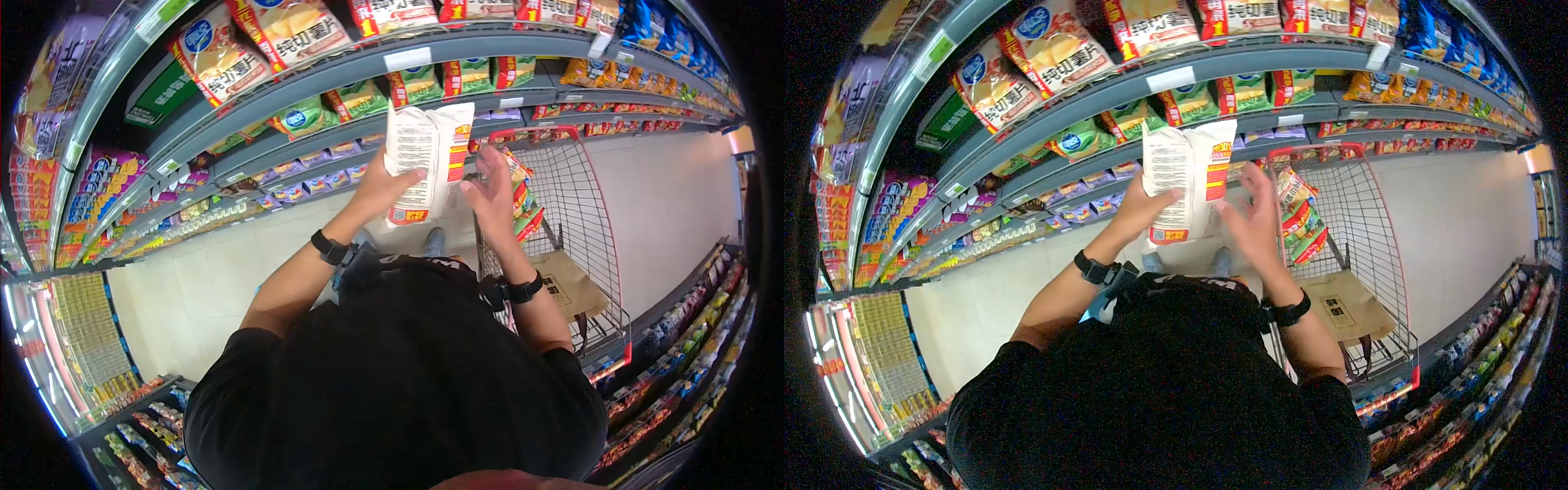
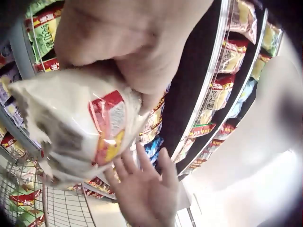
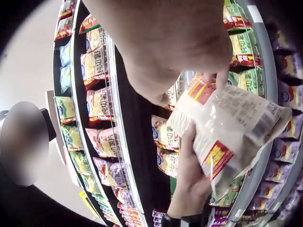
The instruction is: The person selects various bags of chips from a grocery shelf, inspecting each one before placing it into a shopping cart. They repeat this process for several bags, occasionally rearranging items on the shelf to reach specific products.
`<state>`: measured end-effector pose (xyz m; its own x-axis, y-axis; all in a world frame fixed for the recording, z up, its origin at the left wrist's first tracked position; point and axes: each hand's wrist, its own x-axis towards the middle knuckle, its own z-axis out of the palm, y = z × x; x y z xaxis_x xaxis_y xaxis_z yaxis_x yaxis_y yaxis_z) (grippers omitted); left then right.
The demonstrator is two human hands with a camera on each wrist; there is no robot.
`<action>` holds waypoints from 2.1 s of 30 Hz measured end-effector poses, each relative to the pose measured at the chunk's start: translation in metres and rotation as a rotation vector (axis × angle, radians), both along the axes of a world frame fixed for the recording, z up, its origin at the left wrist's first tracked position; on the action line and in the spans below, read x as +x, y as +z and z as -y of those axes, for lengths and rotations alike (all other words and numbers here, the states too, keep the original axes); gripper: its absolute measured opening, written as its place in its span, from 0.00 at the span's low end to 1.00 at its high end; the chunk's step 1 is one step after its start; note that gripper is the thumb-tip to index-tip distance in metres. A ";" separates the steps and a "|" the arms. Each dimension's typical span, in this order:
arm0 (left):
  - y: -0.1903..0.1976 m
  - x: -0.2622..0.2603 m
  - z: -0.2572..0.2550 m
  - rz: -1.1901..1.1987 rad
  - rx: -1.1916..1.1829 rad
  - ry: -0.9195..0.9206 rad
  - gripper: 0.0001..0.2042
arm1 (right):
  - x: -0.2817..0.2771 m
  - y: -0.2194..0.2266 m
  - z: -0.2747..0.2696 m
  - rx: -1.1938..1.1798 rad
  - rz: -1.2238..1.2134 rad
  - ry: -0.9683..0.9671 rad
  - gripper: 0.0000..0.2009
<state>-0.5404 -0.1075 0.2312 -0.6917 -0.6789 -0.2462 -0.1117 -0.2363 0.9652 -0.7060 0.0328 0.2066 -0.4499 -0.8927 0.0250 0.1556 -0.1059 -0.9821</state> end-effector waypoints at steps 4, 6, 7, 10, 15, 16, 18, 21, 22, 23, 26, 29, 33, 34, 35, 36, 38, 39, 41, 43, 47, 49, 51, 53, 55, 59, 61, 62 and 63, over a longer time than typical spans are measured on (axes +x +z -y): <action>-0.005 -0.027 -0.020 -0.167 0.319 -0.036 0.22 | -0.018 -0.006 -0.019 0.108 0.358 0.109 0.35; -0.006 -0.042 -0.026 -0.159 0.394 -0.064 0.21 | -0.023 0.001 -0.025 0.182 0.374 0.154 0.36; -0.005 -0.049 -0.029 -0.160 0.458 -0.057 0.21 | -0.032 0.001 -0.028 0.217 0.463 0.206 0.38; -0.009 -0.068 -0.033 -0.130 0.482 -0.062 0.23 | -0.041 -0.010 -0.032 0.210 0.581 0.109 0.38; -0.024 -0.086 -0.026 -0.079 0.570 -0.138 0.23 | -0.049 -0.008 -0.042 0.237 0.671 0.071 0.34; -0.025 -0.089 -0.025 -0.075 0.590 -0.168 0.23 | -0.050 -0.008 -0.045 0.237 0.679 0.070 0.33; -0.027 -0.096 -0.025 -0.062 0.624 -0.208 0.23 | -0.053 -0.007 -0.050 0.235 0.688 0.063 0.30; -0.029 -0.106 -0.031 -0.061 0.662 -0.238 0.22 | -0.057 -0.005 -0.059 0.262 0.722 0.049 0.27; -0.030 -0.108 -0.033 -0.063 0.673 -0.240 0.22 | -0.058 -0.005 -0.061 0.260 0.711 0.039 0.26; -0.031 -0.109 -0.034 -0.057 0.660 -0.238 0.22 | -0.059 -0.006 -0.062 0.257 0.698 0.029 0.26; -0.039 -0.112 -0.036 -0.037 0.597 -0.237 0.23 | -0.057 -0.011 -0.065 0.283 0.665 -0.052 0.25; -0.056 -0.109 -0.038 0.027 0.481 -0.276 0.28 | -0.058 -0.026 -0.074 0.310 0.565 -0.112 0.25; -0.056 -0.095 -0.041 0.282 0.169 -0.293 0.32 | -0.079 -0.074 -0.101 0.323 0.421 -0.269 0.25; -0.047 -0.091 -0.040 0.223 0.126 -0.344 0.32 | -0.088 -0.085 -0.111 0.337 0.372 -0.315 0.24; -0.029 -0.090 -0.038 0.163 0.083 -0.392 0.32 | -0.097 -0.097 -0.121 0.312 0.323 -0.385 0.24; -0.008 -0.090 -0.037 0.102 0.040 -0.437 0.32 | -0.112 -0.118 -0.135 0.387 0.226 -0.457 0.23; 0.045 -0.094 -0.037 -0.064 0.086 -0.636 0.33 | -0.140 -0.165 -0.170 0.587 -0.059 -0.586 0.24; 0.068 -0.097 -0.041 -0.213 0.076 -0.689 0.31 | -0.149 -0.168 -0.181 0.570 0.011 -0.610 0.24; 0.119 -0.104 -0.053 -0.483 0.050 -0.786 0.33 | -0.157 -0.170 -0.199 0.584 0.174 -0.682 0.21; 0.155 -0.115 -0.061 -0.709 0.075 -0.942 0.48 | -0.163 -0.195 -0.218 0.628 0.012 -0.758 0.21; 0.200 -0.117 -0.078 -1.087 -0.042 -0.997 0.69 | -0.187 -0.245 -0.251 0.868 -0.200 -0.764 0.22; 0.209 -0.105 -0.097 -1.223 -0.043 -0.880 0.72 | -0.184 -0.245 -0.257 0.921 -0.170 -0.691 0.20; 0.214 -0.101 -0.112 -1.313 -0.061 -0.815 0.75 | -0.180 -0.269 -0.265 0.796 -0.057 -0.685 0.19; 0.216 -0.105 -0.117 -1.345 -0.056 -0.827 0.74 | -0.170 -0.280 -0.266 0.835 0.023 -0.722 0.20; 0.218 -0.109 -0.117 -1.347 -0.046 -0.856 0.73 | -0.168 -0.295 -0.269 0.911 0.080 -0.747 0.22; 0.219 -0.117 -0.116 -1.331 -0.037 -0.908 0.71 | -0.169 -0.334 -0.283 0.774 0.208 -0.724 0.23; 0.220 -0.121 -0.118 -1.328 -0.037 -0.934 0.70 | -0.173 -0.353 -0.288 0.703 0.208 -0.713 0.25; 0.220 -0.124 -0.117 -1.325 -0.032 -0.945 0.69 | -0.173 -0.367 -0.297 0.697 0.218 -0.674 0.25; 0.220 -0.126 -0.118 -1.326 -0.029 -0.959 0.68 | -0.176 -0.378 -0.304 0.691 0.225 -0.634 0.25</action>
